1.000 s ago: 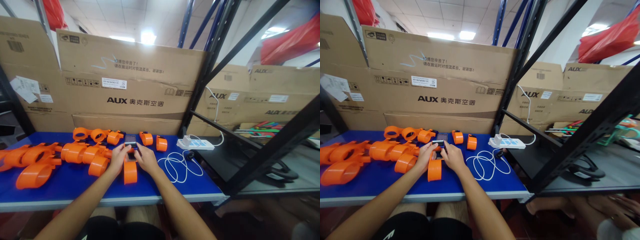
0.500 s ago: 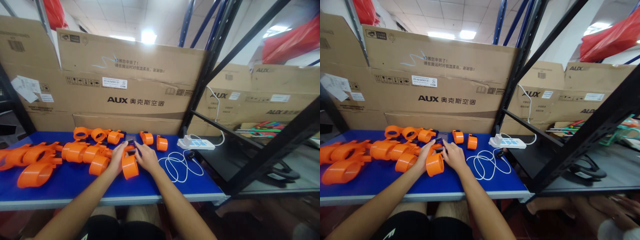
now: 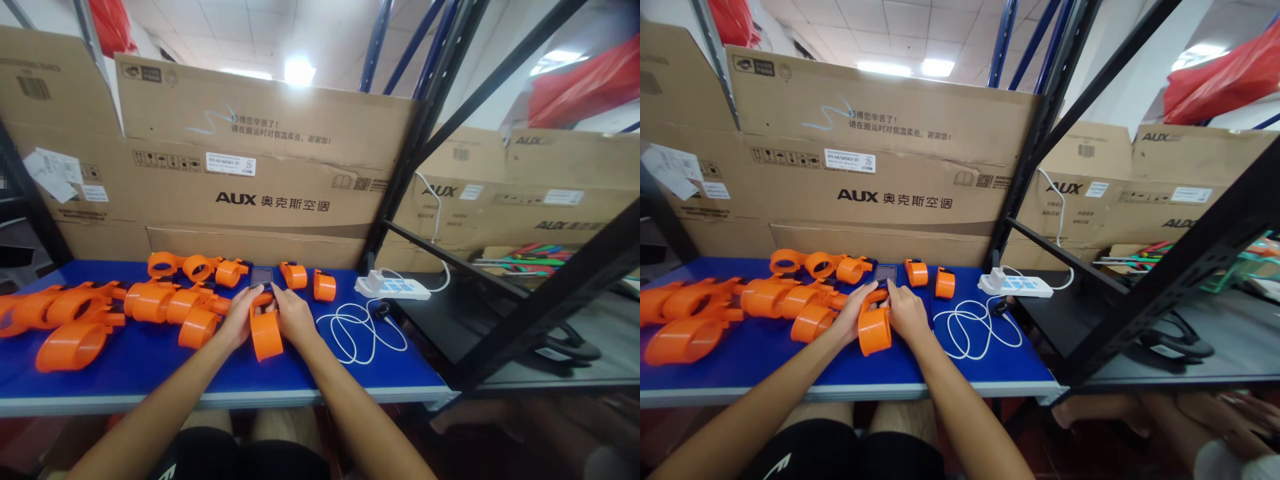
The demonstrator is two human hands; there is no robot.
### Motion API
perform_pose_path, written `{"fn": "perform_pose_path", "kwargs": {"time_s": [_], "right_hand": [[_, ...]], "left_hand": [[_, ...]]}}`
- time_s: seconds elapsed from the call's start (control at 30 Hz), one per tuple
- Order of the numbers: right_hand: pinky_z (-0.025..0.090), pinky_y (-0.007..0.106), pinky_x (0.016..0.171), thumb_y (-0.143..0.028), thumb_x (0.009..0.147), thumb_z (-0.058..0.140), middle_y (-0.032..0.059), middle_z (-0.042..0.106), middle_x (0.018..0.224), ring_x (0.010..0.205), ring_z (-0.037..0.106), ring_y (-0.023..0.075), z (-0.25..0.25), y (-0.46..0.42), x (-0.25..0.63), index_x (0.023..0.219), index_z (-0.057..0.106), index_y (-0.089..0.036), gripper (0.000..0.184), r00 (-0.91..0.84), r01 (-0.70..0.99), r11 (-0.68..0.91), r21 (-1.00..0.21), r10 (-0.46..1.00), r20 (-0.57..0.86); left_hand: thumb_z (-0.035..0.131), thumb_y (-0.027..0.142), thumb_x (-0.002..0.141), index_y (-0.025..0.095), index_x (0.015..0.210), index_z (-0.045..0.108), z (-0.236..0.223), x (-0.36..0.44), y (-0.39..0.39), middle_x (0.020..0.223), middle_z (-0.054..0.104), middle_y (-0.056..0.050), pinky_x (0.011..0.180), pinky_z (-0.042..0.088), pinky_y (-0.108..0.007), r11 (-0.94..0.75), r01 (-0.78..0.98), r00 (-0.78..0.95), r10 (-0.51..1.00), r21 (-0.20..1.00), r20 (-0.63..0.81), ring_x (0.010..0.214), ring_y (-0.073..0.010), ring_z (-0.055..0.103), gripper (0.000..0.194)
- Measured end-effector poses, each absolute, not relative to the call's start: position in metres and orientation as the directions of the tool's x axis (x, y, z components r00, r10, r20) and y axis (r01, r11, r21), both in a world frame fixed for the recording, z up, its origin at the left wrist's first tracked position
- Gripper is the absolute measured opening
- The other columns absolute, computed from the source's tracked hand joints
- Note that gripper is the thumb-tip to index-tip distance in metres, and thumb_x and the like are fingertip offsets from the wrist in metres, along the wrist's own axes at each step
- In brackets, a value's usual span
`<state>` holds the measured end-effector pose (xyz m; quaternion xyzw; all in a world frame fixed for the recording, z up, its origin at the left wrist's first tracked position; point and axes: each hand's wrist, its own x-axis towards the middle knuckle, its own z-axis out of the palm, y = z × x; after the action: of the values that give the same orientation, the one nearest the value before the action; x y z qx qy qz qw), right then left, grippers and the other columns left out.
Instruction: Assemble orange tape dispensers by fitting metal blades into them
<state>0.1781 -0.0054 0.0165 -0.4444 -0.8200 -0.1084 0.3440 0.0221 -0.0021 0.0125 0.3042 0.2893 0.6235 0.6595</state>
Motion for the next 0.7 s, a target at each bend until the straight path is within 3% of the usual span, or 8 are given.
{"fn": "perform_pose_path", "kwargs": {"time_s": [0.27, 0.57, 0.7], "right_hand": [[0.058, 0.037, 0.084, -0.016, 0.096, 0.055, 0.0162, 0.075, 0.097, 0.089, 0.068, 0.0277, 0.0147, -0.0031, 0.1809, 0.146, 0.054, -0.007, 0.051, -0.416, 0.770, 0.628, -0.115, 0.629, 0.657], [0.059, 0.037, 0.083, -0.014, 0.094, 0.056, 0.0156, 0.074, 0.098, 0.091, 0.069, 0.0277, 0.0140, -0.0012, 0.1820, 0.148, 0.052, -0.010, 0.054, -0.400, 0.740, 0.655, -0.155, 0.613, 0.681], [0.059, 0.038, 0.088, -0.025, 0.099, 0.056, 0.0151, 0.074, 0.109, 0.097, 0.070, 0.0270, 0.0194, -0.0005, 0.1865, 0.146, 0.056, -0.015, 0.048, -0.395, 0.689, 0.696, -0.200, 0.592, 0.702]], "left_hand": [[0.090, 0.034, 0.071, 0.016, 0.092, 0.069, 0.0146, 0.0223, -0.0026, 0.076, 0.073, -0.004, 0.059, 0.052, -0.026, 0.068, -0.640, 0.097, 0.995, 0.765, -0.007, 0.061, -0.0156, 0.067, 0.035], [0.090, 0.030, 0.071, 0.015, 0.094, 0.070, 0.0168, 0.0202, -0.0025, 0.077, 0.073, -0.003, 0.055, 0.051, -0.023, 0.038, -0.626, 0.054, 0.999, 0.779, -0.006, 0.059, -0.0129, 0.066, 0.034], [0.088, 0.033, 0.073, 0.015, 0.092, 0.069, 0.0207, 0.0187, -0.0043, 0.070, 0.070, 0.000, 0.049, 0.046, -0.020, -0.002, -0.605, 0.015, 1.000, 0.796, 0.014, 0.052, -0.0095, 0.061, 0.032]]}}
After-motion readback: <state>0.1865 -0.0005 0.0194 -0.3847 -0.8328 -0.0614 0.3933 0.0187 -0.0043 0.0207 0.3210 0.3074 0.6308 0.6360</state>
